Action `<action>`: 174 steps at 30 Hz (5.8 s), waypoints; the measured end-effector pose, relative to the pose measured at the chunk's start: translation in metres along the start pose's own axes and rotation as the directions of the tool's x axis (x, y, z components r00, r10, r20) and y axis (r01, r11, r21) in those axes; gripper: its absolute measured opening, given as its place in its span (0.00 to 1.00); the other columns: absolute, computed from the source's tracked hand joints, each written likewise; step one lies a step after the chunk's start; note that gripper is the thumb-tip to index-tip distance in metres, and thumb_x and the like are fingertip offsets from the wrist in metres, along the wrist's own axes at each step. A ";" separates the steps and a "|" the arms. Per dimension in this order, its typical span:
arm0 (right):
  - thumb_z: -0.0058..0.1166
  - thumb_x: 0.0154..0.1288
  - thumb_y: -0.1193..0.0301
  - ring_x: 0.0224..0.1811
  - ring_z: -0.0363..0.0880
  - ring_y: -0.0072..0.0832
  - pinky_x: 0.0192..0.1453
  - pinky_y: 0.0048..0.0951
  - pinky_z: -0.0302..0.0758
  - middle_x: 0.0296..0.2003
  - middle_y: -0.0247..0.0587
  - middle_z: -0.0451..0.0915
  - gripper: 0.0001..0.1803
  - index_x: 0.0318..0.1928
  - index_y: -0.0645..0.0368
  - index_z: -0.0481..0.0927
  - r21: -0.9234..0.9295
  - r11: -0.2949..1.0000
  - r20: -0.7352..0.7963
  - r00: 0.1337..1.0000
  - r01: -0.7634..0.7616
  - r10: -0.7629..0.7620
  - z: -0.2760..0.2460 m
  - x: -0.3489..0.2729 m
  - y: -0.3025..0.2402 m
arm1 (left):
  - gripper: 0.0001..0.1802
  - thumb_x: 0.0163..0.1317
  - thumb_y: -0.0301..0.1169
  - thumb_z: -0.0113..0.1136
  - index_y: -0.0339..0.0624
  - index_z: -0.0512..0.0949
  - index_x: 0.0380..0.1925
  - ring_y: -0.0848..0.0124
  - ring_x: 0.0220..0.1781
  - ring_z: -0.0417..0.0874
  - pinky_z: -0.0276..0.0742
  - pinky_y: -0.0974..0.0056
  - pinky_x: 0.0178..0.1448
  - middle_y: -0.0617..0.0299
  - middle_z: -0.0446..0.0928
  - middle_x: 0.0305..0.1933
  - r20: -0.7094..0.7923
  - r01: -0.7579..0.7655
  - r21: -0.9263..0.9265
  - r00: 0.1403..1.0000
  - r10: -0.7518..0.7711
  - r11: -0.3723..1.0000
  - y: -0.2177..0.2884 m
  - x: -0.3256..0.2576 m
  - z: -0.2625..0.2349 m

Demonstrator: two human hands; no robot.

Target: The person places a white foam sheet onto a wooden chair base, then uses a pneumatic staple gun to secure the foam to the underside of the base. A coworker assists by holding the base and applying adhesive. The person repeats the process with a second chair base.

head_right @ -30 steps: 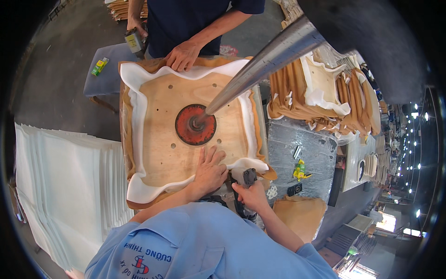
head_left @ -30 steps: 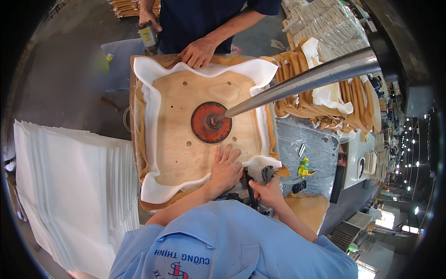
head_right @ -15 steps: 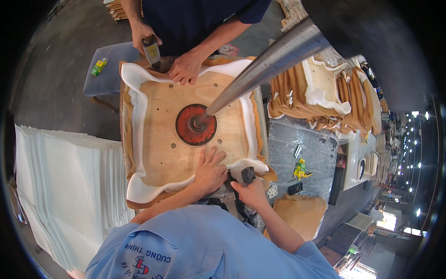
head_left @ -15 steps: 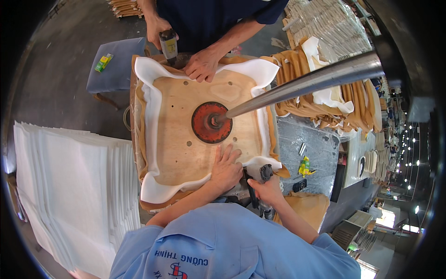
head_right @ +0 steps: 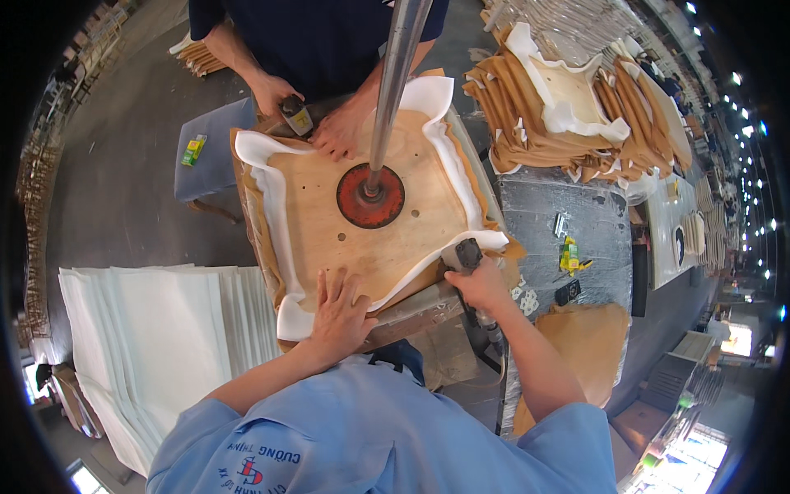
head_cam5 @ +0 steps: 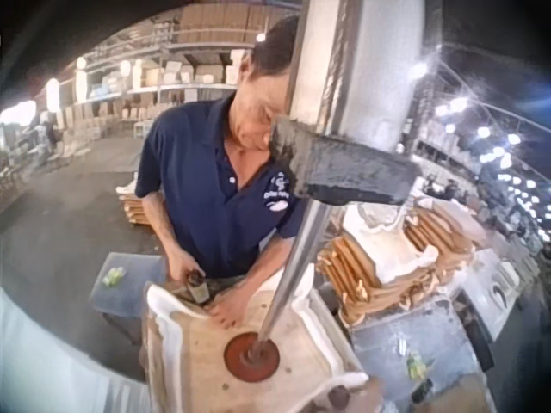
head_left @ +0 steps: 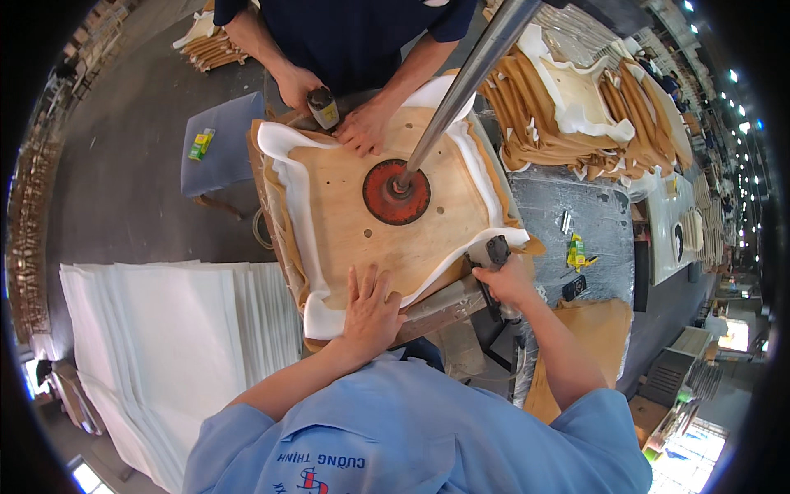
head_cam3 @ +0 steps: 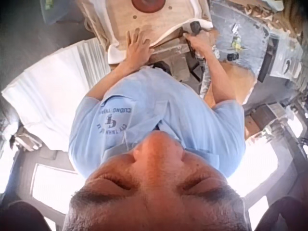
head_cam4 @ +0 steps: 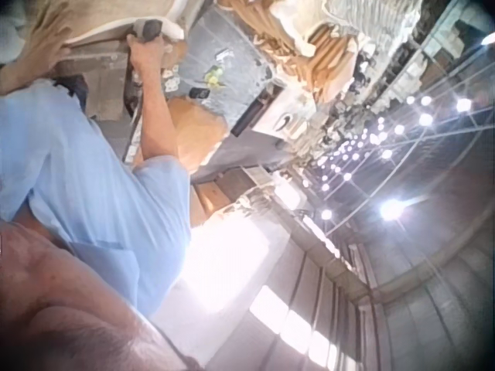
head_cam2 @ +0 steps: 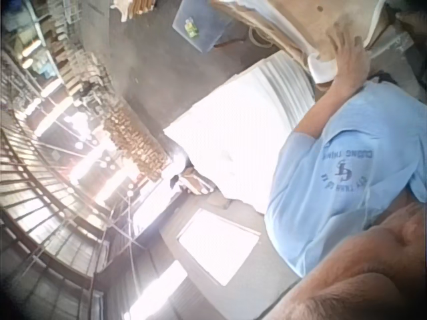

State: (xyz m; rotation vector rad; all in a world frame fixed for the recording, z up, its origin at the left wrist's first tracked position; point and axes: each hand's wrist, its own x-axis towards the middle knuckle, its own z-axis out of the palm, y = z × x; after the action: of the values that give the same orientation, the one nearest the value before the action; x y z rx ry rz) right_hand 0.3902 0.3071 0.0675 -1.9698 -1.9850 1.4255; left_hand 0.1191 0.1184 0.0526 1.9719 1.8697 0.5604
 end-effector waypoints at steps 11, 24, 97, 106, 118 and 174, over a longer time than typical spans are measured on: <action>0.75 0.69 0.64 0.18 0.79 0.24 0.21 0.31 0.75 0.26 0.35 0.84 0.16 0.46 0.65 0.88 0.086 0.993 0.016 0.997 -0.080 0.079 -0.004 -0.013 -0.026 | 0.14 0.63 0.42 0.77 0.46 0.89 0.41 0.44 0.83 0.64 0.48 0.23 0.87 0.50 0.73 0.68 0.018 -0.168 0.028 0.986 0.167 0.985 -0.028 -0.016 0.018; 0.75 0.69 0.63 0.21 0.81 0.21 0.25 0.30 0.77 0.28 0.34 0.85 0.18 0.48 0.63 0.86 0.109 0.984 -0.043 0.989 -0.139 0.145 0.012 -0.036 -0.030 | 0.09 0.65 0.38 0.74 0.46 0.91 0.30 0.51 0.66 0.74 0.53 0.31 0.85 0.58 0.79 0.54 -0.081 -0.116 -0.250 0.992 0.099 0.961 -0.080 0.022 0.029; 0.78 0.66 0.56 0.22 0.82 0.24 0.27 0.32 0.77 0.23 0.36 0.84 0.23 0.47 0.64 0.88 0.089 0.986 0.080 0.988 -0.140 0.133 -0.020 0.000 -0.025 | 0.12 0.65 0.38 0.73 0.40 0.91 0.33 0.38 0.88 0.56 0.45 0.32 0.91 0.50 0.72 0.74 -0.137 -0.082 -0.245 0.989 0.049 0.966 0.019 0.127 0.101; 0.78 0.66 0.55 0.22 0.82 0.24 0.29 0.32 0.78 0.26 0.37 0.85 0.23 0.45 0.63 0.87 -0.001 0.996 0.089 0.992 -0.092 0.092 -0.013 -0.010 -0.038 | 0.09 0.62 0.35 0.73 0.41 0.92 0.33 0.37 0.88 0.56 0.45 0.30 0.91 0.51 0.72 0.75 -0.097 -0.025 -0.289 0.995 -0.003 0.957 0.016 0.133 0.099; 0.79 0.65 0.56 0.23 0.84 0.26 0.30 0.33 0.80 0.27 0.37 0.86 0.24 0.48 0.63 0.87 -0.005 0.989 0.121 0.982 -0.148 0.148 -0.007 -0.016 -0.035 | 0.11 0.65 0.37 0.72 0.40 0.92 0.34 0.38 0.89 0.56 0.43 0.31 0.91 0.51 0.71 0.77 -0.100 -0.028 -0.296 0.995 -0.002 0.955 0.009 0.115 0.093; 0.77 0.69 0.63 0.22 0.79 0.19 0.27 0.28 0.76 0.30 0.33 0.86 0.21 0.51 0.66 0.86 0.231 0.969 0.061 0.995 -0.089 0.077 0.031 -0.061 -0.044 | 0.14 0.63 0.41 0.76 0.43 0.89 0.40 0.44 0.83 0.63 0.43 0.27 0.89 0.53 0.74 0.68 -0.062 -0.040 -0.263 0.998 0.024 0.964 -0.015 0.075 0.064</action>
State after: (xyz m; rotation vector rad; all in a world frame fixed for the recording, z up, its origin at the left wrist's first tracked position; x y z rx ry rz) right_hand 0.3507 0.2498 0.1092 -1.9520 -1.6783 1.6582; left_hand 0.1429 0.1943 -0.0076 1.8303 1.6976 0.8393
